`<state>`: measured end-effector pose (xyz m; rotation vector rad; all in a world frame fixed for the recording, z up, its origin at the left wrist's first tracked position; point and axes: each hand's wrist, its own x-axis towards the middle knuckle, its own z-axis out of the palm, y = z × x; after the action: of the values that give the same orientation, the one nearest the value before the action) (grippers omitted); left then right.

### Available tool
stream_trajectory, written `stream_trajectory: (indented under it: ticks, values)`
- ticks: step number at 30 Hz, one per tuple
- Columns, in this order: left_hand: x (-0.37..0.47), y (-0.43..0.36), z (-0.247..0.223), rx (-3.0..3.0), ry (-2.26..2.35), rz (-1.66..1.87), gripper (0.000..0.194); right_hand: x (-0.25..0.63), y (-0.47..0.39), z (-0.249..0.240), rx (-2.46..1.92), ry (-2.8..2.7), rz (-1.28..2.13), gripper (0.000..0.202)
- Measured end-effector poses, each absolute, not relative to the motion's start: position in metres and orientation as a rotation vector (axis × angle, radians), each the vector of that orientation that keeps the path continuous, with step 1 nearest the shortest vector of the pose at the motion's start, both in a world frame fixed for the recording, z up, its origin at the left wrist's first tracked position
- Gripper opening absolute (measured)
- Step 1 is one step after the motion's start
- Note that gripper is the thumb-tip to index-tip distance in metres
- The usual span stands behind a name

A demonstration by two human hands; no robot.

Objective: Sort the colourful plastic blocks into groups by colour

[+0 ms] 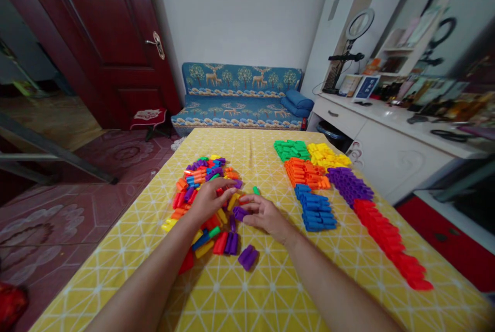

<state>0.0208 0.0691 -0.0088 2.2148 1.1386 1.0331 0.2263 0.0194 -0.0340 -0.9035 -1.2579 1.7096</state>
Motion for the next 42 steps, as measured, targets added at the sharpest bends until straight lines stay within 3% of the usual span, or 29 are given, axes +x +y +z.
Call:
stream_trajectory:
  ticks: [10,18,21,27,36,42]
  values:
    - [0.008,0.08,-0.025,2.163,1.236,1.027,0.024,0.264,0.001,0.002,-1.054,-1.374,1.412,0.05]
    - [0.009,0.082,-0.026,2.171,1.218,1.033,0.024,0.465,0.04,0.053,-1.662,-1.4,0.391,0.049]
    - [0.01,0.082,-0.026,2.165,1.219,1.031,0.024,0.524,0.049,0.053,-1.863,-1.493,0.173,0.045]
    - [0.01,0.081,-0.023,2.148,1.205,1.018,0.025,0.561,0.052,0.035,-1.905,-1.829,0.268,0.041]
    - [0.009,0.082,-0.025,2.158,1.222,1.013,0.024,0.558,0.058,0.033,-1.845,-1.832,0.525,0.056]
    - [0.009,0.082,-0.026,2.161,1.218,1.02,0.025,0.543,0.053,0.035,-1.798,-1.645,0.611,0.04]
